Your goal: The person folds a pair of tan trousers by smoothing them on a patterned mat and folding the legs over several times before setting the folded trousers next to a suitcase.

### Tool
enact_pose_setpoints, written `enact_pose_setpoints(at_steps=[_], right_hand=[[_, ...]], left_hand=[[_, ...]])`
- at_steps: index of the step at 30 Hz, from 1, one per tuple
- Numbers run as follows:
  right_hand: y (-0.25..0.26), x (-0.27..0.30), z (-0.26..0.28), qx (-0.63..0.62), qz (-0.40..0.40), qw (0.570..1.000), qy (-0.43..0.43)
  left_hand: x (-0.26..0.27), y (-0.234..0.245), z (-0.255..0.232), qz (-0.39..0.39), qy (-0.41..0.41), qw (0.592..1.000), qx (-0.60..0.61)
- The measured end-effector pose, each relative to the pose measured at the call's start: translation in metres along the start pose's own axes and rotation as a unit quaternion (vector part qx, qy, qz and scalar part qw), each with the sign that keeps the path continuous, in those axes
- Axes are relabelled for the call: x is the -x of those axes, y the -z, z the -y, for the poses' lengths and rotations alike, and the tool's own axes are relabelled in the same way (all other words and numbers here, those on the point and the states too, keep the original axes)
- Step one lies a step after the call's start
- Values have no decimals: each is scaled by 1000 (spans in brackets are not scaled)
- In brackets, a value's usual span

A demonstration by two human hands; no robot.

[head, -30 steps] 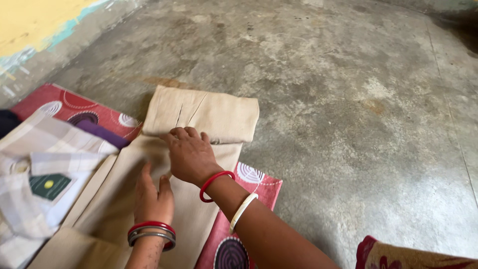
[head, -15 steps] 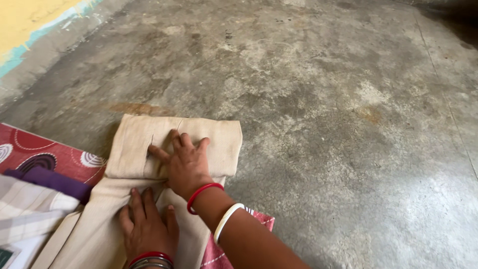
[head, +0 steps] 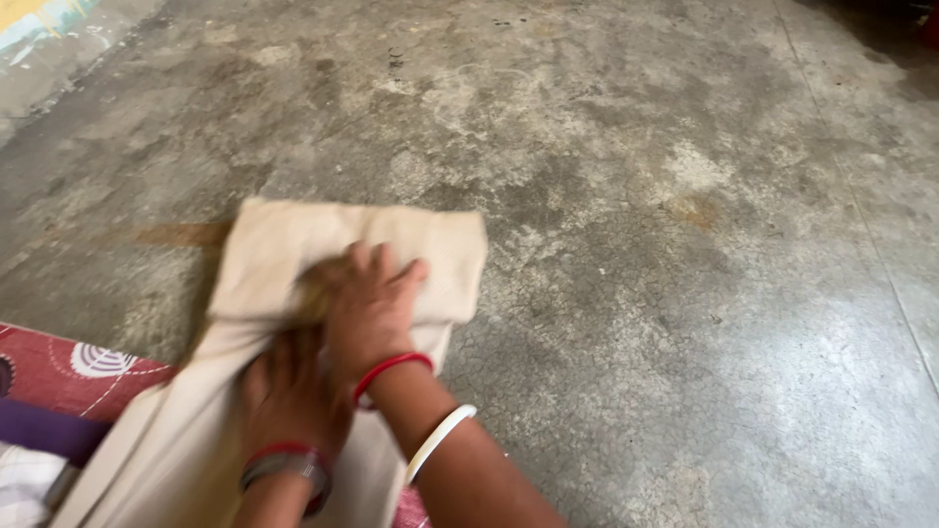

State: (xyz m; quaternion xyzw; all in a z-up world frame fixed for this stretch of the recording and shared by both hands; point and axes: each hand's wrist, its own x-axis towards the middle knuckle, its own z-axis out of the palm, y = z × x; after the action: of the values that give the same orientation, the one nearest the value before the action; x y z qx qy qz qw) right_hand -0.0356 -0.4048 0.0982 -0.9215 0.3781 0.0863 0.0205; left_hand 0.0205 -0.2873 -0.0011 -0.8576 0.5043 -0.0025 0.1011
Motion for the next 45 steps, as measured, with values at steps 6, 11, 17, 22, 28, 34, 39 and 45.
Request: enact_pose_setpoints(at_steps=[6,11,17,22,28,34,39,45], right_hand=[[-12,11,-27,-97,-258,961,-35],[-10,34,16,-293,-84,949,78],[-26,85,83,-198,175,941,210],[-45,118,114,-186,180,937,234],[-39,132,124,-223,189,907,303],[1,172,150,-419,388,784,245],[-6,199,183,-387,404,787,260],[-50,206,189,-162,188,921,300]], left_hand=[[-15,33,-30,-6,-16,946,323],[59,18,9,-191,72,936,285],[190,-17,69,-288,216,902,240],[240,-49,83,-200,363,813,409],[256,-37,107,-32,458,612,644],[294,-13,116,-109,435,405,797],[315,-11,129,-150,422,463,765],[334,-37,131,-122,508,582,624]])
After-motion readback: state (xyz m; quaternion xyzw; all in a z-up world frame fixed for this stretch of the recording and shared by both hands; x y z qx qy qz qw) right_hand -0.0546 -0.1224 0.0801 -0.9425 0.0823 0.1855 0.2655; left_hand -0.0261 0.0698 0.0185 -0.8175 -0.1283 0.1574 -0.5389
